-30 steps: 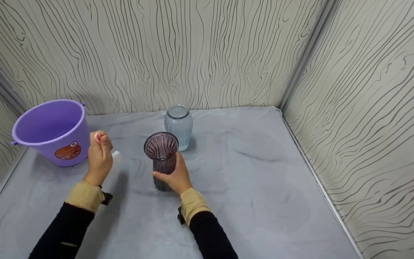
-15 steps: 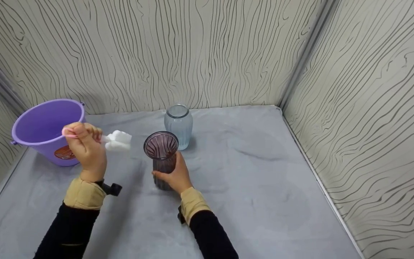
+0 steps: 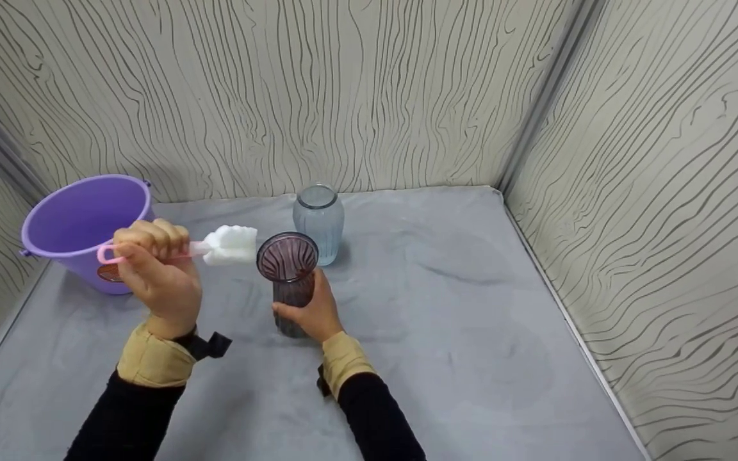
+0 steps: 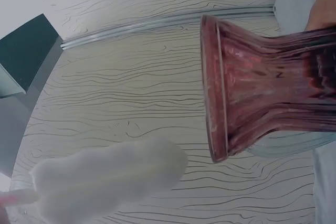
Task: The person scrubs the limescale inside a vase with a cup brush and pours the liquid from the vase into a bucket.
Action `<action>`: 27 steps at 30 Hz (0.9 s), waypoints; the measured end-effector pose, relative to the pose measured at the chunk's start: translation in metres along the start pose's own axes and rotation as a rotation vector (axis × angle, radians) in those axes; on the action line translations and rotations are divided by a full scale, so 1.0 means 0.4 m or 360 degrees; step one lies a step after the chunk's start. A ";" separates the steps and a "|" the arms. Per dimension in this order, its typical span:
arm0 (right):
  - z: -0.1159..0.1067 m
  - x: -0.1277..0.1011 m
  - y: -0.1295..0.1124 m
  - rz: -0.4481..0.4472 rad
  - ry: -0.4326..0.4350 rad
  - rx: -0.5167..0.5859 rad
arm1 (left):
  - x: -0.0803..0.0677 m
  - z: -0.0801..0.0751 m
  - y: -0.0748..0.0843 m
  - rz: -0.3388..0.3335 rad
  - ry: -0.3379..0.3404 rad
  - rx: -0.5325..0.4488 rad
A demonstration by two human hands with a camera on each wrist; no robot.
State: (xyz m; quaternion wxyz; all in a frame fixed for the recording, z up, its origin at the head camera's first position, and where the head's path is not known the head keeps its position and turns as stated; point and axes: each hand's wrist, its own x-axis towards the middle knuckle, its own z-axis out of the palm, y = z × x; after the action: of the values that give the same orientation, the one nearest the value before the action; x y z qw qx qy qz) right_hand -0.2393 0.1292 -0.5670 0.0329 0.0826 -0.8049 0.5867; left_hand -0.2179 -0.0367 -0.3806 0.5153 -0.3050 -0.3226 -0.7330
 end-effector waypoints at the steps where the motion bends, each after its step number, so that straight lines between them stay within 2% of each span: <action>1: 0.000 0.000 0.000 -0.0007 0.0005 -0.0004 | -0.004 0.005 0.001 -0.0005 -0.0022 0.0008; 9: 0.003 0.004 0.002 -0.0017 0.0013 0.0013 | -0.042 0.024 -0.013 -0.0066 -0.0151 0.0069; 15: 0.005 0.001 -0.002 -0.0004 0.0018 0.0038 | -0.066 0.013 -0.040 -0.0098 -0.0277 0.0213; 19: 0.006 -0.002 -0.004 -0.0024 0.0015 0.0046 | -0.075 -0.003 -0.053 -0.0171 -0.0340 0.0267; 27: 0.003 0.002 0.000 -0.0001 0.0026 0.0029 | -0.073 -0.022 -0.067 -0.0338 -0.0382 0.0263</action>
State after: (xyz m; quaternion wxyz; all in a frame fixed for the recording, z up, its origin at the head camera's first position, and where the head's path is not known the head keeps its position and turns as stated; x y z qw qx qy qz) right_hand -0.2401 0.1279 -0.5671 0.0389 0.0783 -0.7992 0.5946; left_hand -0.2363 -0.0204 -0.4131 0.4159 -0.3112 -0.4714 -0.7127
